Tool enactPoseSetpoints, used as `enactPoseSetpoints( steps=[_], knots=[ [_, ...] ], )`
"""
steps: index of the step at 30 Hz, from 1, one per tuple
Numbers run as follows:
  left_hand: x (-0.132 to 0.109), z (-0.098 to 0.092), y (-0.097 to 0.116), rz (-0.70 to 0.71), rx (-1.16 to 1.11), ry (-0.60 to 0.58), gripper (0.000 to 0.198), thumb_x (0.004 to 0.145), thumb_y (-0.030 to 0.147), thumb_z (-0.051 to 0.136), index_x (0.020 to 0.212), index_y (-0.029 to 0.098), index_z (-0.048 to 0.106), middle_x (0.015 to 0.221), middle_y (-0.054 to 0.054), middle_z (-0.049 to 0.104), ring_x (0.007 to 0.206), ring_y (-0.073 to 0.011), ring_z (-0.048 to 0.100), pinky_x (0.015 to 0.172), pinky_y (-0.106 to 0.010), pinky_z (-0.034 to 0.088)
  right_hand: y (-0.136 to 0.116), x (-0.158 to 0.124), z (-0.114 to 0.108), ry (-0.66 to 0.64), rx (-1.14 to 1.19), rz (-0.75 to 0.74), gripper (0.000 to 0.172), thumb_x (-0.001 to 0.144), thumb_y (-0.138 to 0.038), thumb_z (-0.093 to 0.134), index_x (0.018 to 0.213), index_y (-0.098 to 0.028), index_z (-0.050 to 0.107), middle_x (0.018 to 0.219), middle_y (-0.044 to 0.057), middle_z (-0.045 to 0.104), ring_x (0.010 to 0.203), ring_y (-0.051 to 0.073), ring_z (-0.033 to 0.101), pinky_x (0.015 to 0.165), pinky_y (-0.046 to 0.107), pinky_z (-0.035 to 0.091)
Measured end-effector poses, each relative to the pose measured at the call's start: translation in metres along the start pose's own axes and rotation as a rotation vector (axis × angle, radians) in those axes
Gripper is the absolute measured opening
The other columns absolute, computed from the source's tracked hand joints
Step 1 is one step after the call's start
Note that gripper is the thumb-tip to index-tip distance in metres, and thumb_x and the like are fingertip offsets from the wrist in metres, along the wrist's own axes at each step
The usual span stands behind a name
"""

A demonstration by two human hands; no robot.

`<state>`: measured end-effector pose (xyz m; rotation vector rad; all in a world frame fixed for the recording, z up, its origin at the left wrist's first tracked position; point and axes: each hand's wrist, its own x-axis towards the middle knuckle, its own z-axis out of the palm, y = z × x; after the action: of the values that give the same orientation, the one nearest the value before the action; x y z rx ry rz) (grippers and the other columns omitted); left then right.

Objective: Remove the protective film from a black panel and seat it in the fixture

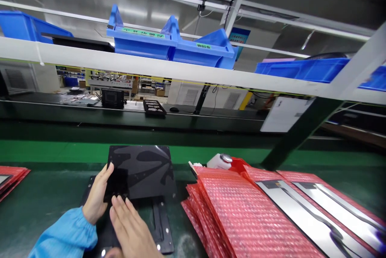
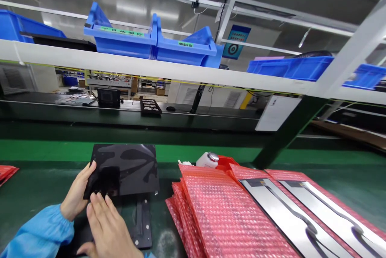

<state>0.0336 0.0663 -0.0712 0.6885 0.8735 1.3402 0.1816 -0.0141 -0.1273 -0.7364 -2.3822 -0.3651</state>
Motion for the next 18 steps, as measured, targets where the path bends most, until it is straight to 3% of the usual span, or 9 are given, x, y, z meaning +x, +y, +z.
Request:
enactPoseSetpoints(
  steps=[12,18],
  knots=[
    [-0.0018,0.0022,0.0014,0.008,0.012,0.032,0.047,0.081,0.042,0.071,0.123,0.024,0.063,0.128,-0.004,0.065,0.128,-0.024,0.053,0.108,-0.034,0.043,-0.001,0.0005,-0.0036,-0.039,0.011,0.018,0.082,0.094,-0.056,0.047,0.149,-0.001,0.022,0.15,0.02,0.031,0.142,0.03,0.025,0.114,0.046,0.032],
    [-0.006,0.0067,0.0046,0.003,0.012,0.025,0.04,0.083,0.042,0.068,0.12,0.027,0.064,0.133,-0.001,0.062,0.132,-0.0206,0.048,0.115,-0.031,0.033,-0.0011,0.0021,-0.0103,0.004,0.016,0.009,0.081,0.095,-0.056,0.045,0.149,-0.001,0.021,0.149,0.019,0.036,0.141,0.03,0.028,0.114,0.045,0.034]
  ],
)
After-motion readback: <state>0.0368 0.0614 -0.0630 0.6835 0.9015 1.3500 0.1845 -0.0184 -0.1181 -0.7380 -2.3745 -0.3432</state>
